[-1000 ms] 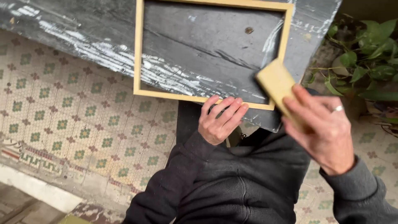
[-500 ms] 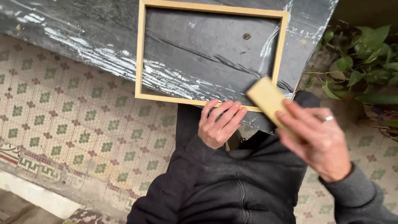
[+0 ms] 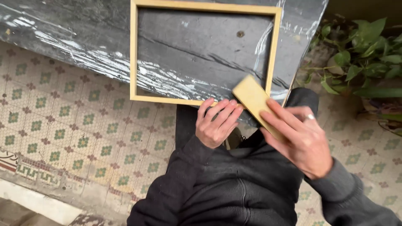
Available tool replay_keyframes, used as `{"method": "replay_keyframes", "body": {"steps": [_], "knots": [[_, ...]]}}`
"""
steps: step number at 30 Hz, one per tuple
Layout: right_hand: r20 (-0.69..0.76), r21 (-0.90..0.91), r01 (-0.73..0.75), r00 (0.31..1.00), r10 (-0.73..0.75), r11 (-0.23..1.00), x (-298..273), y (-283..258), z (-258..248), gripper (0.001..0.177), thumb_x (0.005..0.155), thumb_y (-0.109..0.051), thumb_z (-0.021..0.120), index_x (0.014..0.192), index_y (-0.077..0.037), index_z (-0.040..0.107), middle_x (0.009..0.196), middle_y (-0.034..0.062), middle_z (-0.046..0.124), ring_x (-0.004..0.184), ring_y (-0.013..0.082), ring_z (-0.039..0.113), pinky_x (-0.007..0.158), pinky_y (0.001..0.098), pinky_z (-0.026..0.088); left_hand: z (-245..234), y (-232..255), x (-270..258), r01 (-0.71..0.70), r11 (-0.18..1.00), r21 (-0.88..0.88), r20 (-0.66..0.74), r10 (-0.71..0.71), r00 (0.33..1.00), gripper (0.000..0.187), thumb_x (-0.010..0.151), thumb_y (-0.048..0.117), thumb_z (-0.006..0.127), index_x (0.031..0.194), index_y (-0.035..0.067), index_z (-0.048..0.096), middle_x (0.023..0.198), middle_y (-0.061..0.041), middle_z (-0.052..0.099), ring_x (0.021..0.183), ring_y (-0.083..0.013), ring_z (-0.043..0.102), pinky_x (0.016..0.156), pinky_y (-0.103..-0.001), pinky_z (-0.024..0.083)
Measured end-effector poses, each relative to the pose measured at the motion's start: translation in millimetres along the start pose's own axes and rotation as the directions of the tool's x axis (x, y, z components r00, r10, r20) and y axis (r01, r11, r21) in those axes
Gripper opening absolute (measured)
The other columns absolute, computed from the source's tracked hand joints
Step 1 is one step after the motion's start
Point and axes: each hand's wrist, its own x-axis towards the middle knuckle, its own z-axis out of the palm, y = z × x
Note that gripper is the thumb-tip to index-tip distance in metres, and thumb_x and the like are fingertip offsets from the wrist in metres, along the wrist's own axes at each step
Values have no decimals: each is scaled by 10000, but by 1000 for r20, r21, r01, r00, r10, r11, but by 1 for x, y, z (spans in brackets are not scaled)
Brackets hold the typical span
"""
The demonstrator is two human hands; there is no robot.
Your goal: Sanding the edges of a wooden picture frame using a sanding block.
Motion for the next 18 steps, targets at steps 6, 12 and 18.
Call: {"method": "replay_keyframes", "body": {"steps": [6,12,18], "knots": [[-1,23,-6,1000,6,1000,11,-6,3,502,797,-117,861,1280,-71,732,1402,112,689,1000,285,632,902,384,547,-12,2,-4,11,1000,23,41,-12,999,533,839,163,855,1344,112,694,1393,-37,643,1312,-219,564,1167,-501,409],[0,4,33,999,-33,999,8,19,-4,502,786,-126,851,1274,-86,741,1411,115,682,980,277,640,873,382,550,-6,-3,3,12,999,36,11,-12,1000,545,830,173,859,1347,119,694,1397,-27,643,1313,-215,560,1169,-492,413],[15,23,47,999,-47,999,-1,15,-2,517,752,-145,862,1251,-87,735,1374,112,687,968,293,637,850,388,550,1,-2,2,0,1000,22,0,0,1000,547,818,185,859,1335,117,696,1390,-27,643,1300,-213,570,1168,-491,413]]}}
